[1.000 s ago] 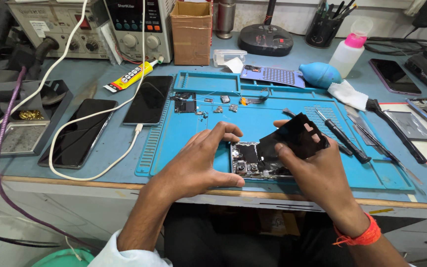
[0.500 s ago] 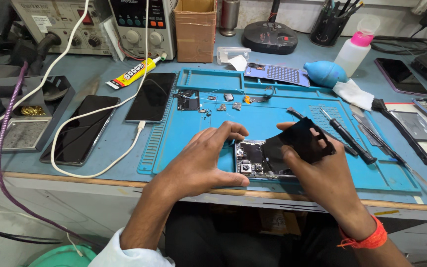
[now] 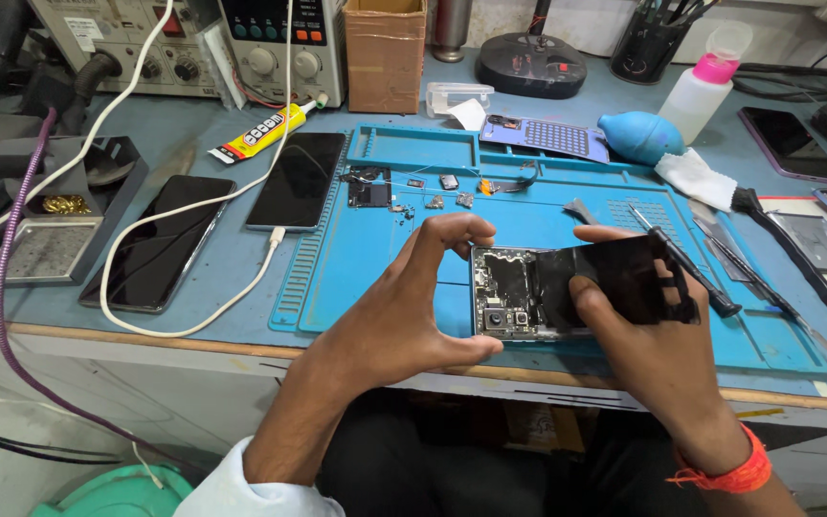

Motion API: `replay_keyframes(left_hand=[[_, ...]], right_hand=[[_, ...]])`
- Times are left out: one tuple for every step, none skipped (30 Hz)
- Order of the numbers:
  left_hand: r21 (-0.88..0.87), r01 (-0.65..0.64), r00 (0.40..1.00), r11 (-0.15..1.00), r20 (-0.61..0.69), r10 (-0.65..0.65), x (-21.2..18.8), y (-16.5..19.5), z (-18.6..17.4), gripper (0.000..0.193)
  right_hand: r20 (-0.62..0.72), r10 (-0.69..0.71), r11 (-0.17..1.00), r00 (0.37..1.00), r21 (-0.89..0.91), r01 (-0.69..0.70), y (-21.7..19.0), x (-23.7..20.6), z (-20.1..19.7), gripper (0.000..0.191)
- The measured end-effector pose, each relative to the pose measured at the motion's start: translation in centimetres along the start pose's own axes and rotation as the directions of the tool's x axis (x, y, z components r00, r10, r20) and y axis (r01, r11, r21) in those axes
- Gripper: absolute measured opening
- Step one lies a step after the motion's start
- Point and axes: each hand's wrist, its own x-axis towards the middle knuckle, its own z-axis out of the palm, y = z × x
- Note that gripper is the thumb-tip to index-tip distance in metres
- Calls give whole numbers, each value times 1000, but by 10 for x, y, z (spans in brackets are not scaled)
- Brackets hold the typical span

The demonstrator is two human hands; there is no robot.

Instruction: The person disassembles a smartphone on a repair bench, prying the back cover off with a tool, lifting out the battery and internal components, and separating the mid-frame from the display. They handle the chassis and a second phone body, then use a hot air gun to heat the display assembly of another phone on the mat.

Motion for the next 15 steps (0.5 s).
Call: replay_keyframes(left_hand=[[9,-8,1000,1000,-5,8,0,0,1,90],[17,-16,1000,1000,-8,16,-1,1,3,90],[26,-24,1000,999,-12,24,-1,1,4,91],[31,-34,999,999,-12,35,-1,2,4,90],[37,-45,999,998,-13,46,-2,2,5,90],[44,-56,998,997,-14,57,-2,2,5,90],[63,-83,996,995,-18,84,-2,3,5,89],[81,-109,994,991,-21,111,-2,3,5,89],[100,-135,990,986,-24,138,-2,3,5,88],[100,-146,988,984,-25,149,-2,3,5,88],[101,-157,987,983,-26,160,-2,4,5,88],[101,-168,985,981,-27,171,-2,4,5,88],[99,-158,987,982,-24,161,-2,5,5,88],[97,-149,988,984,-22,152,-2,5,5,88],[95,-140,990,986,-19,142,-2,5,5,88]], right_hand=[[-5,-8,1000,1000,-31,8,0,0,-1,37],[-11,-15,998,1000,-62,14,0,-1,-3,36],[-16,-22,996,1000,-92,21,0,-1,-4,35],[-31,-51,993,998,-109,47,1,-2,-4,35],[-45,-81,989,996,-125,75,1,-3,-4,34],[-58,-111,985,992,-141,102,1,-3,-4,34],[-60,-104,983,993,-157,93,2,-3,-4,34],[-62,-96,981,993,-174,84,2,-4,-5,35],[-64,-88,979,994,-190,75,2,-4,-6,35],[-65,-86,981,994,-181,73,3,-4,-6,36],[-66,-83,983,994,-171,71,3,-5,-6,36],[-67,-80,984,994,-162,69,3,-5,-6,36],[-68,-84,985,994,-155,73,4,-6,-6,36],[-68,-88,986,994,-149,77,4,-6,-6,36],[-69,-92,986,993,-143,82,4,-6,-6,36]])
